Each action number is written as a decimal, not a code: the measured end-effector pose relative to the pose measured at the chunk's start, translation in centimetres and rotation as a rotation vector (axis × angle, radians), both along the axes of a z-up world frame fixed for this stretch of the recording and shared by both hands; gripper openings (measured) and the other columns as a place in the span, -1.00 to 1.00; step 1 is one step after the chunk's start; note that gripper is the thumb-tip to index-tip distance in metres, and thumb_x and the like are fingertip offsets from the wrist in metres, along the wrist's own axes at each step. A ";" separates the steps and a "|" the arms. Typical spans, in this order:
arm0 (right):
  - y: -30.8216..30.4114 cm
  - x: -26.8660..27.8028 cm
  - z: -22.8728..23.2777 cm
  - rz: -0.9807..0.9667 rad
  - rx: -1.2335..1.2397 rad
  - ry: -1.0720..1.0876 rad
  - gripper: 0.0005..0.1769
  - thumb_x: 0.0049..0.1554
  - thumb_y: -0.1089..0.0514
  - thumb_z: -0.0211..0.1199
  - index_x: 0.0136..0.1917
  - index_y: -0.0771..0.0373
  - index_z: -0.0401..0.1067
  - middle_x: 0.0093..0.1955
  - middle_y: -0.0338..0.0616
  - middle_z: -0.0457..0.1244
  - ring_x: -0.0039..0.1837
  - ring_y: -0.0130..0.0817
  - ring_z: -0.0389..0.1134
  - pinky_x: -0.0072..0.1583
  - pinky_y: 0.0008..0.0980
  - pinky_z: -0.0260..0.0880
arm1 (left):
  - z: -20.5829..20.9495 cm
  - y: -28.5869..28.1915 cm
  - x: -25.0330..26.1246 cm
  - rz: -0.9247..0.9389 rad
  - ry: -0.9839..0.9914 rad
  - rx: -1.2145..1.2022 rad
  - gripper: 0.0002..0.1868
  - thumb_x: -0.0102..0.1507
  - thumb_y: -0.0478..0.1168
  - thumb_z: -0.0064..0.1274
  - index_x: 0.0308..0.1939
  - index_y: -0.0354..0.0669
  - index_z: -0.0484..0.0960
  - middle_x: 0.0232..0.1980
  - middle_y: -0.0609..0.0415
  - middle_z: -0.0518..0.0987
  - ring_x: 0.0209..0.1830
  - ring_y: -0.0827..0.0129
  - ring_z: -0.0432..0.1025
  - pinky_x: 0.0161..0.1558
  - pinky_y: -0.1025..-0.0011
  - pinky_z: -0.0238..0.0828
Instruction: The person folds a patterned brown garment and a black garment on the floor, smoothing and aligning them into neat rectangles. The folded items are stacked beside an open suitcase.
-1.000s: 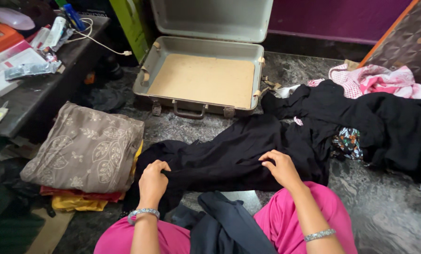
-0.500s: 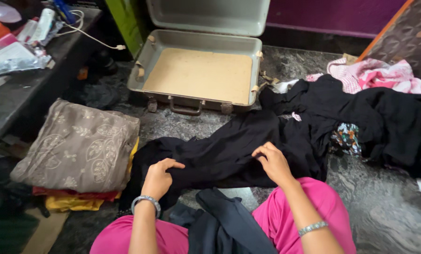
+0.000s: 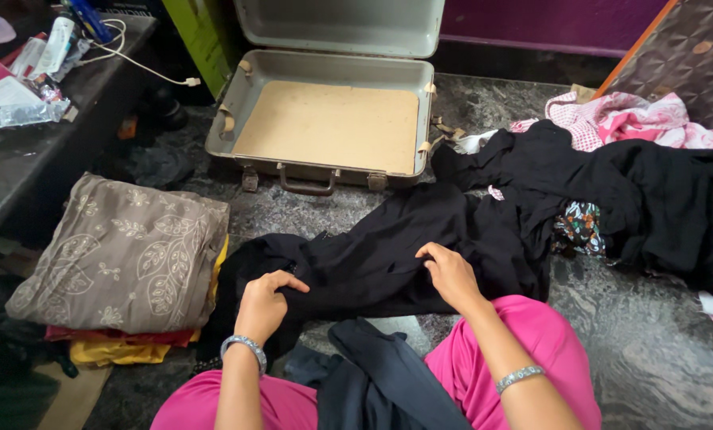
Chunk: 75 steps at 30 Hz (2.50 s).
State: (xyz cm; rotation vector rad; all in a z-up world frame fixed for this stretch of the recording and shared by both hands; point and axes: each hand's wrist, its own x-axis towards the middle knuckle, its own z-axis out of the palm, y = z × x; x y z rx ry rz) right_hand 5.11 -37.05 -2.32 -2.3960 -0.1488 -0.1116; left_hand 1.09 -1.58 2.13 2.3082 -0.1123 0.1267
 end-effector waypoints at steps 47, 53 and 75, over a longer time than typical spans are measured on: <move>2.9 1.6 -8.1 0.271 -0.439 -0.201 -0.41 0.02 0.39 0.10 0.34 0.18 0.41 0.50 -0.03 0.18 0.50 -0.11 0.16 0.43 -0.04 0.09 | -2.9 -0.6 1.5 0.132 -0.095 0.230 -0.42 0.04 -0.55 -0.09 -0.07 0.20 0.71 -0.16 -0.10 0.65 -0.06 -0.07 0.54 -0.06 0.08 0.50; 2.8 1.5 -8.5 0.244 -0.304 -0.279 -0.57 0.04 0.34 0.11 0.17 0.22 0.53 0.35 -0.09 0.33 0.39 -0.17 0.31 0.34 -0.17 0.22 | -1.8 -0.7 1.3 0.222 0.017 0.243 -0.46 0.06 -0.53 -0.07 -0.18 0.27 0.77 -0.20 -0.13 0.63 -0.16 -0.08 0.53 -0.13 0.07 0.50; 4.7 0.8 -2.3 0.012 -0.092 -0.430 -0.76 -0.10 0.49 0.06 -0.22 0.25 0.40 -0.11 -0.20 0.28 0.03 -0.15 0.31 0.08 -0.19 0.28 | 0.8 -0.6 1.6 0.308 -0.291 0.107 -0.75 0.01 -0.51 -0.01 -0.55 -0.05 0.66 -0.49 -0.04 0.55 -0.47 0.04 0.47 -0.39 0.14 0.35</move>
